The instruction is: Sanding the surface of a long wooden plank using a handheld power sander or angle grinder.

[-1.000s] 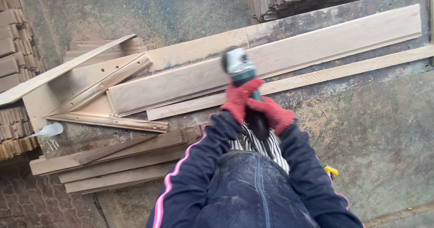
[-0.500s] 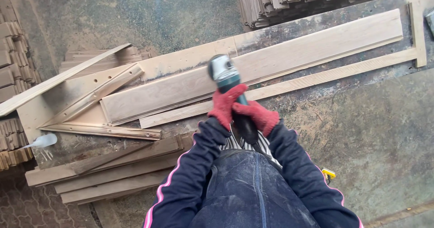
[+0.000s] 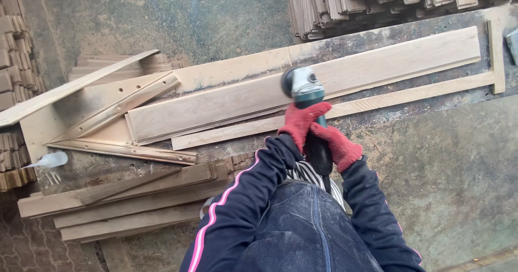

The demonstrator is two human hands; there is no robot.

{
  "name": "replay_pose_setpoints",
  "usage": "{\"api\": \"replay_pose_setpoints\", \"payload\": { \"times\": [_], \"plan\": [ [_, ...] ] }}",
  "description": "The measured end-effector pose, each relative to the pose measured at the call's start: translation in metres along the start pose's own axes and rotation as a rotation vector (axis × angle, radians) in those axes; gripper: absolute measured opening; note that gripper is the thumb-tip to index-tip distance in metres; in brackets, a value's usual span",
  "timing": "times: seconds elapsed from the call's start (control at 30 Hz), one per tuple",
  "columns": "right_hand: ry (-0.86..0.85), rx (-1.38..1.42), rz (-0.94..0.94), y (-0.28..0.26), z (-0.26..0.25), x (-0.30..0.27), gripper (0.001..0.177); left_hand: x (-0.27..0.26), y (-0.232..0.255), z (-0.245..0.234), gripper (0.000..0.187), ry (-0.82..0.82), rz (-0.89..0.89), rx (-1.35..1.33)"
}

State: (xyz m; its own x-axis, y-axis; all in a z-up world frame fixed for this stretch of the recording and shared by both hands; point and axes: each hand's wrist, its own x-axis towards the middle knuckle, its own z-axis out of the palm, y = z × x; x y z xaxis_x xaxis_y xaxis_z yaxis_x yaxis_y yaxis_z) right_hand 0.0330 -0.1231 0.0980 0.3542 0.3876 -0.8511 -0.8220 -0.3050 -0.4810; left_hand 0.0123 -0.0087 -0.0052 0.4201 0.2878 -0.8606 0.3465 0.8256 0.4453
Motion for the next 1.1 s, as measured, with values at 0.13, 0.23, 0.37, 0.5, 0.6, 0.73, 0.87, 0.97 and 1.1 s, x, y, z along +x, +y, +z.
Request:
{"api": "replay_pose_setpoints", "payload": {
  "times": [0.13, 0.23, 0.37, 0.5, 0.6, 0.73, 0.87, 0.97, 1.1],
  "plan": [
    [-0.001, -0.037, 0.002, 0.001, 0.006, 0.002, 0.035, -0.009, 0.007, -0.005, 0.063, -0.056, 0.021, -0.065],
    [-0.097, -0.036, 0.02, 0.006, 0.031, 0.011, 0.033, -0.032, 0.026, -0.037, 0.052, 0.015, 0.116, -0.024],
    [-0.261, -0.154, 0.014, 0.03, 0.034, 0.042, 0.034, -0.07, 0.038, -0.057, 0.06, 0.17, 0.209, -0.053],
    [-0.183, -0.034, 0.027, 0.012, 0.012, 0.024, 0.029, -0.058, 0.025, -0.018, 0.054, 0.128, 0.19, -0.005],
    [-0.073, -0.028, 0.008, -0.005, -0.021, 0.012, 0.034, -0.046, 0.016, 0.033, 0.051, 0.106, 0.171, 0.097],
    [0.055, 0.065, -0.008, 0.012, -0.08, 0.036, 0.037, 0.005, -0.019, 0.062, 0.058, -0.093, -0.013, 0.195],
    [-0.059, 0.001, 0.013, 0.0, -0.047, 0.029, 0.035, -0.065, 0.026, 0.045, 0.049, -0.057, 0.163, 0.135],
    [-0.181, -0.021, 0.041, -0.019, -0.003, 0.006, 0.032, -0.077, 0.039, 0.008, 0.037, 0.051, 0.196, -0.003],
    [-0.269, -0.079, 0.006, 0.005, -0.017, 0.052, 0.036, -0.054, 0.027, 0.001, 0.058, 0.205, 0.23, -0.008]
  ]
}}
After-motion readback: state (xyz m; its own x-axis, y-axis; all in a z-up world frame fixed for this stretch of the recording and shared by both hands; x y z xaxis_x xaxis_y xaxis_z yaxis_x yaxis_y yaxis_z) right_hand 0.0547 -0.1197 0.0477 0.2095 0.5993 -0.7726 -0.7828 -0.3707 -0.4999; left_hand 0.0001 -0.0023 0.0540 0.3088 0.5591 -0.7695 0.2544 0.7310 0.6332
